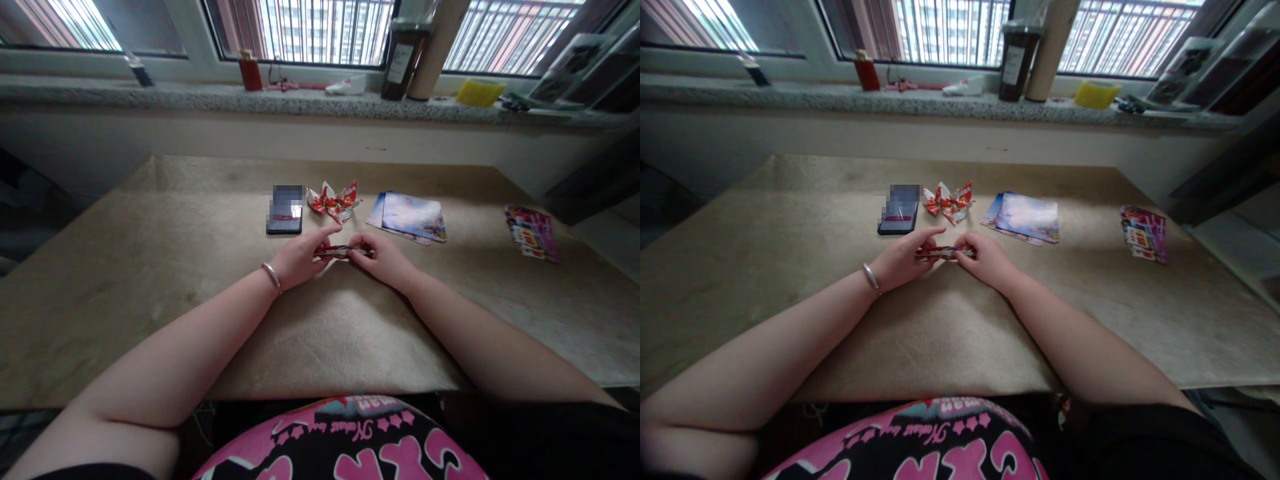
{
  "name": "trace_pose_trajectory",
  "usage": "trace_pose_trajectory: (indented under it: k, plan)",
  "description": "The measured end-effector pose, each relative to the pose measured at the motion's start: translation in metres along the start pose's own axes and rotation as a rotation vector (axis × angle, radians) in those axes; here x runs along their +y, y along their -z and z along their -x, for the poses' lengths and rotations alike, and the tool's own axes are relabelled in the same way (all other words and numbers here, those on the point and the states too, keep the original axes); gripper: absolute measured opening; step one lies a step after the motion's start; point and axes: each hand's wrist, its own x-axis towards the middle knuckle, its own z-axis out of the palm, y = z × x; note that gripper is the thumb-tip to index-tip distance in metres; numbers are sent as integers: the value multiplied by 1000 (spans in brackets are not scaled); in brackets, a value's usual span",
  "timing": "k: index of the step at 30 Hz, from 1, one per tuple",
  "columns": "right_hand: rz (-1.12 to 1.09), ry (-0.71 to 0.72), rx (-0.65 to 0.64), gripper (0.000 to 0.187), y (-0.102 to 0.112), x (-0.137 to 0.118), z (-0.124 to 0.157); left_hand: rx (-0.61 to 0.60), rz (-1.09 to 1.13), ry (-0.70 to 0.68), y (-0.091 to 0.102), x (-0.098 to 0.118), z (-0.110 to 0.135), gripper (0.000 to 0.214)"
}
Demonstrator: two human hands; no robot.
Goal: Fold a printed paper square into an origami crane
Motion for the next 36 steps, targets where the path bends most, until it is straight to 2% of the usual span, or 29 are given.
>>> trace_pose_trajectory:
  k: [5, 10, 16, 20, 24, 29, 36]
  plan:
    - [200, 143, 67, 6, 3, -4, 1, 1, -41, -74, 4, 4, -1, 35]
    - [430, 208, 13, 10, 4, -10, 3, -29, -51, -132, 7, 7, -3, 20]
    - [595, 287, -38, 10, 3, -11, 1, -39, -74, -131, 3, 2, -3, 15]
    - [704, 363, -84, 16, 4, -11, 0, -97, -192, -157, 3, 0, -3, 17]
    - [708, 384, -129, 20, 5, -9, 0, -127, -332, -188, 6, 1, -4, 17]
    - [648, 391, -192, 23, 8, -5, 1, -144, -378, -223, 7, 2, -3, 18]
    - [564, 359, -208, 20, 12, -4, 2, -142, -440, -214, 8, 4, -3, 18]
